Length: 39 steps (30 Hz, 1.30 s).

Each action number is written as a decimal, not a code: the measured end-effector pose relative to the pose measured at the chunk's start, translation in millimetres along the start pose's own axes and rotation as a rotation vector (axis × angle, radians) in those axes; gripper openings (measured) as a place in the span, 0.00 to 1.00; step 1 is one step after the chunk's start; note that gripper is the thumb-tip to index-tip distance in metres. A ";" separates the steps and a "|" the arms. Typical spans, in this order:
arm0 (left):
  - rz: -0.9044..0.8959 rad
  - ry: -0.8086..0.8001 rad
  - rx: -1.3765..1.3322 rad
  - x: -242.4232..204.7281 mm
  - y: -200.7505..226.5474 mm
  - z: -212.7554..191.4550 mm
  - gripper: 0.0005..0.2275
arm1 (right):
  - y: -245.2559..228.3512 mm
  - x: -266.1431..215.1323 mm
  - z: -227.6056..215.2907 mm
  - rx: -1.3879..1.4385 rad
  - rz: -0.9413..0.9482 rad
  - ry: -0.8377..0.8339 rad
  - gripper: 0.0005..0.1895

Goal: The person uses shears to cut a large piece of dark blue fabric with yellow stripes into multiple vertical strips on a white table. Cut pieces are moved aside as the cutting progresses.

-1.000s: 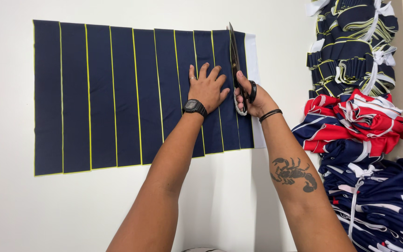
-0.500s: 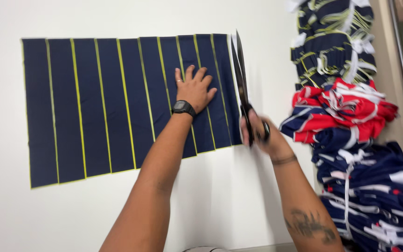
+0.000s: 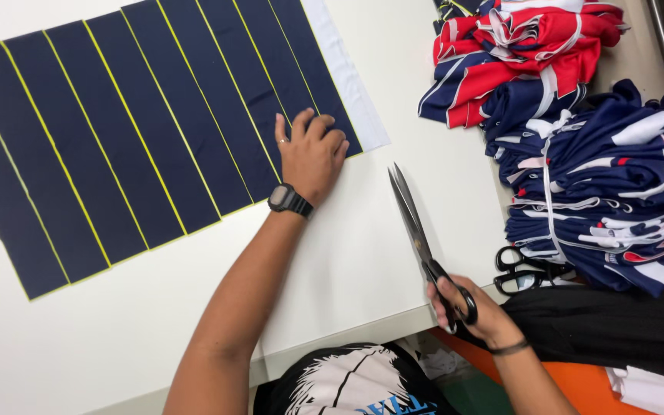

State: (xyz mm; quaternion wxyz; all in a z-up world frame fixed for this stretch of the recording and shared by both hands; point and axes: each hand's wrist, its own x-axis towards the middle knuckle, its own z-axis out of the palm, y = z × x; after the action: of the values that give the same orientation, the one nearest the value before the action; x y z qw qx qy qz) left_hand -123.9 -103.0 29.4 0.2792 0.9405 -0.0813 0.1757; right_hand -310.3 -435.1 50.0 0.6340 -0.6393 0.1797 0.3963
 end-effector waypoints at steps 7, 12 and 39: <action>0.044 0.005 0.043 -22.7 -3.2 22.9 0.04 | -34.9 53.5 11.4 -0.117 -0.009 0.003 0.30; 0.057 -0.003 0.059 -26.0 -6.7 28.6 0.04 | -50.6 63.6 21.0 -0.157 -0.034 -0.014 0.31; 0.057 -0.006 -0.004 -27.1 -11.9 31.4 0.04 | -77.9 77.2 48.0 -0.200 -0.038 0.048 0.29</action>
State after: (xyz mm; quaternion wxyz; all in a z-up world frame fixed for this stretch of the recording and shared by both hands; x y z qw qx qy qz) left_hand -137.1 -109.0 -11.3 0.2758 0.9378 -0.1090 0.1807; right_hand -218.7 -358.1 51.0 0.5699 -0.7120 0.1423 0.3848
